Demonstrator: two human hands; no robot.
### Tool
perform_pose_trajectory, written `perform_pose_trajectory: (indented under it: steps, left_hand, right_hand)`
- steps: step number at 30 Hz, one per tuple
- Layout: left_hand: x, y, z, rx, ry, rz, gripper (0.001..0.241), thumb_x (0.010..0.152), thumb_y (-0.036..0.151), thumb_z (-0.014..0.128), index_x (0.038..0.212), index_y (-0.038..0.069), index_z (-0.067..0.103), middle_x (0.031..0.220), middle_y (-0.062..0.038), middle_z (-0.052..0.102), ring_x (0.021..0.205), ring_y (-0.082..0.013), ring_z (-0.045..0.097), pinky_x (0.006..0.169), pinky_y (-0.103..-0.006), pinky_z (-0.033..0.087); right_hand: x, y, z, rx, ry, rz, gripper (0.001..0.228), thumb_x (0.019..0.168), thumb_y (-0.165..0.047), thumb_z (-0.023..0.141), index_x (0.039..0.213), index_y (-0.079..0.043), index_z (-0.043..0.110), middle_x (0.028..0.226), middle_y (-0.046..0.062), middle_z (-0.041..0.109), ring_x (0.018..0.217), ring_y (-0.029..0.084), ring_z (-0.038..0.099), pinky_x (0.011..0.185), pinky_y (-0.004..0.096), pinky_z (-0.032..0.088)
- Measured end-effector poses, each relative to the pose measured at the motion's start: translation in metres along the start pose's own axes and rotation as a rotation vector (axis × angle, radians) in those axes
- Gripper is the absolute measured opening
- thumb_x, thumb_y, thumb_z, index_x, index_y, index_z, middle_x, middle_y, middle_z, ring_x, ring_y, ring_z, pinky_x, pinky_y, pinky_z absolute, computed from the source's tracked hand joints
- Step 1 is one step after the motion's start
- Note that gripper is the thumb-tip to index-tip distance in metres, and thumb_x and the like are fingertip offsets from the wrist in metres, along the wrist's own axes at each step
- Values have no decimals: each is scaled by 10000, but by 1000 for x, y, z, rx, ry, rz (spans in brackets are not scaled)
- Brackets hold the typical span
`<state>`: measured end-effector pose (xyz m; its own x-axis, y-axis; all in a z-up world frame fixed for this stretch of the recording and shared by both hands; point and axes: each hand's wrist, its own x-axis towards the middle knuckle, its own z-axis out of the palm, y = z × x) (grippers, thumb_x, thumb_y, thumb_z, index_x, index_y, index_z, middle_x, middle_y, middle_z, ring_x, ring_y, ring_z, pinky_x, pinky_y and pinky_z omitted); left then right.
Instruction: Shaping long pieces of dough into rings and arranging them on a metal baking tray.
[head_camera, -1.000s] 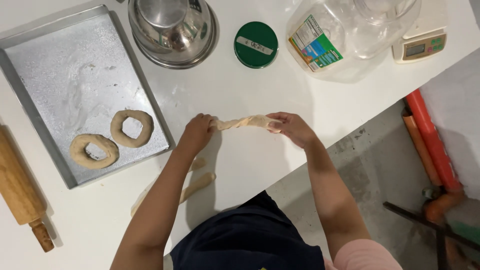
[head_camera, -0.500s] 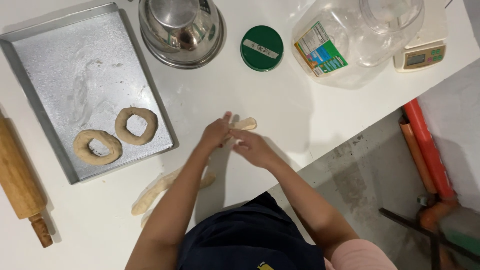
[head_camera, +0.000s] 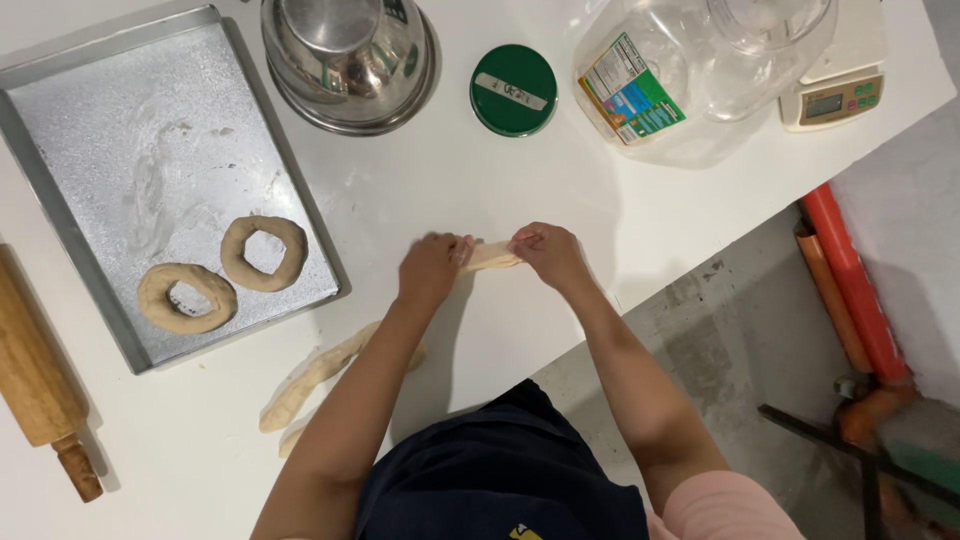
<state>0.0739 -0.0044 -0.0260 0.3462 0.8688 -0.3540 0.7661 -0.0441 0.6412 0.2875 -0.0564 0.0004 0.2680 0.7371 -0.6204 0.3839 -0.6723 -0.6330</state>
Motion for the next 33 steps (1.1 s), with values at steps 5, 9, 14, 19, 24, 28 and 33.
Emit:
perform_pose_trajectory:
  steps: [5, 9, 14, 19, 24, 28, 33]
  left_hand:
    - [-27, 5, 22, 300, 233, 272, 405, 977, 231, 598, 1318, 14, 613, 1386, -154, 586, 1341, -359, 490, 1147, -585, 320]
    - [-44, -14, 61, 235, 322, 316, 592, 1023, 119, 527, 1565, -83, 400, 1621, -266, 418, 1546, -454, 320, 1277, -587, 203]
    - [-62, -4, 69, 77, 289, 246, 617, 1053, 226, 427, 1586, -65, 319, 1679, -273, 260, 1567, -485, 180, 1252, -621, 117]
    - [-8, 4, 57, 105, 254, 202, 662, 1085, 387, 340, 1617, -4, 291, 1703, -211, 183, 1559, -479, 98, 1229, -633, 64]
    - [80, 12, 33, 315, 337, 209, 640, 1089, 375, 315, 1626, 29, 286, 1711, -173, 214, 1574, -425, 156, 1250, -634, 98]
    - [43, -3, 41, 314, 304, 310, 642, 1090, 354, 355, 1634, 20, 293, 1718, -171, 226, 1577, -424, 188, 1261, -619, 134]
    - [-69, -24, 53, 334, 188, 488, 645, 1051, 386, 492, 1612, 99, 353, 1706, -100, 223, 1560, -405, 214, 1232, -634, 210]
  right_hand:
    - [-22, -2, 55, -394, 332, -542, 239, 1011, -102, 617, 1229, -53, 703, 1380, 138, 615, 1327, 303, 538, 1122, 424, 466]
    - [-18, 5, 91, -316, 254, -746, 426, 1057, -103, 481, 1472, -31, 539, 1529, 158, 539, 1463, 351, 457, 1243, 499, 329]
    - [-26, 39, 97, -482, 272, -698, 553, 1043, -198, 471, 1557, -14, 384, 1630, 200, 354, 1528, 401, 283, 1243, 565, 179]
    - [16, 12, 91, -676, 226, -508, 691, 1009, -301, 452, 1609, -26, 247, 1686, 204, 146, 1555, 433, 86, 1216, 612, 49]
    - [78, -22, 72, -747, 434, -384, 614, 1106, -393, 305, 1641, -99, 246, 1710, 195, 117, 1574, 417, 58, 1241, 593, -17]
    - [48, 11, 74, -668, 476, -487, 614, 1129, -354, 310, 1664, -63, 232, 1726, 221, 125, 1593, 432, 81, 1272, 580, 40]
    - [-40, 80, 83, -595, 269, -547, 651, 1071, -338, 453, 1638, -74, 273, 1718, 203, 135, 1587, 432, 112, 1262, 604, 103]
